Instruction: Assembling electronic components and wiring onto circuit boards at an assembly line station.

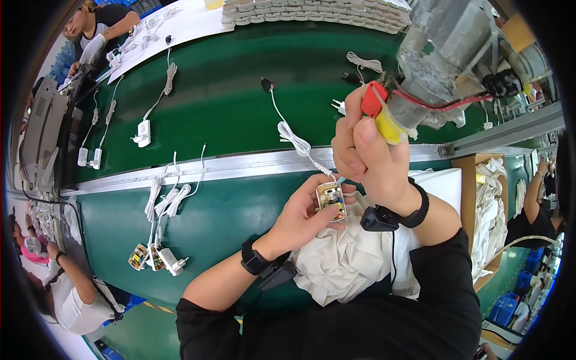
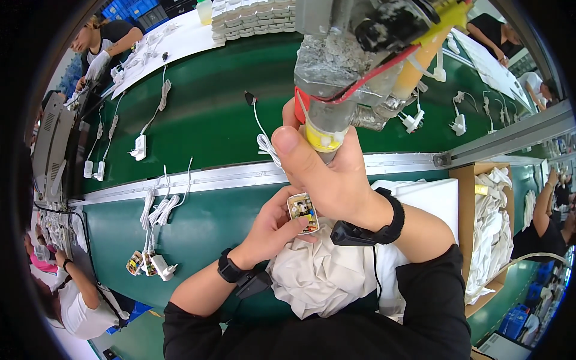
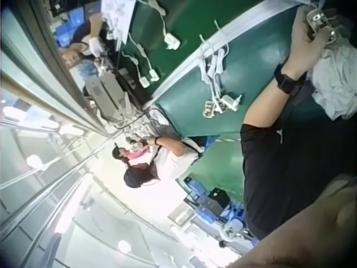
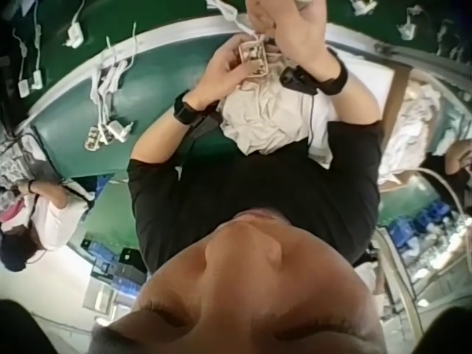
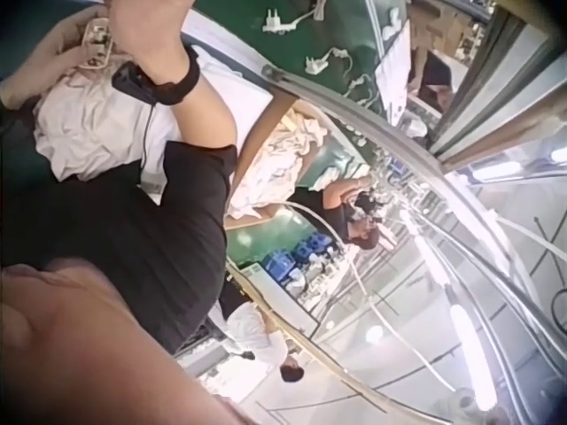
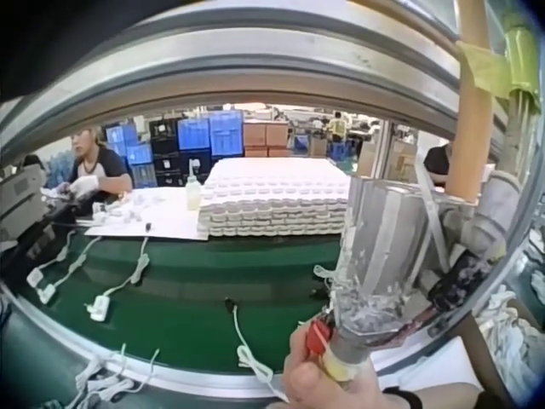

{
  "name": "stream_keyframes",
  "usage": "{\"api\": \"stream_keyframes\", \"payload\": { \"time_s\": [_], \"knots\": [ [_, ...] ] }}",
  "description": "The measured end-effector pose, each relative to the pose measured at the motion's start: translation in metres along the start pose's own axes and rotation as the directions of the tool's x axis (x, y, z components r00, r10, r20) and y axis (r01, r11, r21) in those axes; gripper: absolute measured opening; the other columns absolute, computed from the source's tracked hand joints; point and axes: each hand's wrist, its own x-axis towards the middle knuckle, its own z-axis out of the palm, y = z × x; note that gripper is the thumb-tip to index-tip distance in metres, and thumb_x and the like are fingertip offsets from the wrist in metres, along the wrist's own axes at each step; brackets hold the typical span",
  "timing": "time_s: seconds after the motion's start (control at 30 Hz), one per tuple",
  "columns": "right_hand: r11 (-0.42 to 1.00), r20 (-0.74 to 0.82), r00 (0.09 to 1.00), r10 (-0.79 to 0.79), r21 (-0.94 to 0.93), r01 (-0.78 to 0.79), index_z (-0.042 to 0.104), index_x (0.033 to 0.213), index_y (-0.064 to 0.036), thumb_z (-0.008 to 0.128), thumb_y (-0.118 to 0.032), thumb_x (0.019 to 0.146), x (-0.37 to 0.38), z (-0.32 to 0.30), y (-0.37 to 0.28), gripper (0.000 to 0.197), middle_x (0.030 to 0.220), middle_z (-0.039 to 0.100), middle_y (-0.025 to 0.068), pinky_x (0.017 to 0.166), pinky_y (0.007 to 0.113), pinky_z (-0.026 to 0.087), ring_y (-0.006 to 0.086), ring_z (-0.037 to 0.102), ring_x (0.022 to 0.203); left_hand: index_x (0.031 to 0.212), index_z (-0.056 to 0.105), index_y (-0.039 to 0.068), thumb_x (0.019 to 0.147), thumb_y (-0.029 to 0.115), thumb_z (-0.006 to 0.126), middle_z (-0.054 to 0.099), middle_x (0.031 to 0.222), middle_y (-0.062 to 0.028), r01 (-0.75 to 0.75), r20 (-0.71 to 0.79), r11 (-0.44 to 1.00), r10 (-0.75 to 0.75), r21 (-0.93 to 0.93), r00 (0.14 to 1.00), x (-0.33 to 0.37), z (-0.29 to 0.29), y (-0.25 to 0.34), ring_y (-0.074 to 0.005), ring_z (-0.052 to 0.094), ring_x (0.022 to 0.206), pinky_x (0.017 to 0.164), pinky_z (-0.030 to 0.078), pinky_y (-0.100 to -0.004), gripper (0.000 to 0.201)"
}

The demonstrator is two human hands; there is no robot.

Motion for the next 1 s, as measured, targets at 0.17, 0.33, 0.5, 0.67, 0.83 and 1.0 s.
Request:
{"api": "stream_keyframes", "payload": {
  "time_s": [0.17,0.33,0.5,0.67,0.83,1.0],
  "knots": [
    [0.999,0.008,1.0,-0.002,-0.036,0.002,0.037,0.105,-0.0053,0.048,-0.042,0.093,0.0,-0.001,-0.006,0.04,0.053,0.035,-0.0028,0.039,0.02,0.023,0.0031,0.028,0.042,0.127,0.036,0.007,0.091,0.001,0.045,0.049,0.126,-0.0096,0.008,0.003,1.0,-0.008,-0.005,1.0,0.002,0.0,-0.002,-0.0183,0.051,0.115,0.082,0.055,-0.0315,0.038],
    [0.999,0.015,0.998,0.053,0.008,-0.053,0.035,0.106,-0.0059,0.049,-0.045,0.092,-0.004,0.0,-0.012,0.044,0.053,0.035,-0.0022,0.039,0.021,0.022,0.0033,0.028,0.041,0.126,0.038,0.006,0.091,0.0,0.044,0.052,0.118,-0.0076,0.017,-0.117,0.997,-0.025,-0.073,0.993,0.007,-0.003,-0.002,-0.0171,0.054,0.111,0.08,0.056,-0.0328,0.037],
    [1.0,0.065,0.998,0.021,0.01,-0.021,0.034,0.105,-0.0069,0.05,-0.046,0.091,-0.011,0.002,-0.004,0.044,0.053,0.036,-0.0016,0.039,0.021,0.023,0.0038,0.029,0.041,0.126,0.039,0.005,0.09,0.001,0.043,0.053,0.111,-0.0062,-0.032,-0.171,0.99,0.008,-0.139,0.985,0.007,-0.008,0.001,-0.0152,0.056,0.103,0.078,0.057,-0.0334,0.036],
    [1.0,0.107,0.994,-0.011,-0.021,0.013,0.033,0.103,-0.0078,0.051,-0.046,0.091,-0.014,-0.001,0.002,0.044,0.052,0.036,-0.0016,0.039,0.021,0.023,0.0041,0.029,0.041,0.126,0.04,0.004,0.09,0.001,0.044,0.054,0.109,-0.0061,-0.047,-0.179,0.985,0.017,-0.166,0.984,0.005,-0.007,0.001,-0.0138,0.057,0.098,0.076,0.058,-0.0327,0.037],
    [1.0,0.087,0.996,0.012,0.001,-0.012,0.033,0.105,-0.0067,0.051,-0.046,0.091,-0.016,0.001,0.002,0.045,0.052,0.035,-0.0017,0.039,0.021,0.022,0.0039,0.029,0.041,0.126,0.04,0.005,0.09,0.001,0.043,0.054,0.11,-0.0061,-0.056,-0.17,0.985,0.027,-0.165,0.985,0.005,-0.007,0.0,-0.0135,0.057,0.099,0.076,0.058,-0.0325,0.036],
    [0.998,0.05,0.997,0.06,0.014,-0.061,0.033,0.107,-0.0055,0.051,-0.047,0.09,-0.014,0.003,-0.006,0.049,0.052,0.035,-0.0016,0.039,0.021,0.022,0.0038,0.029,0.041,0.128,0.039,0.004,0.092,0.005,0.04,0.052,0.116,-0.0078,-0.034,-0.154,0.978,0.002,-0.205,0.988,0.006,-0.007,0.0,-0.0159,0.056,0.103,0.084,0.055,-0.0363,0.035]
  ]
}}
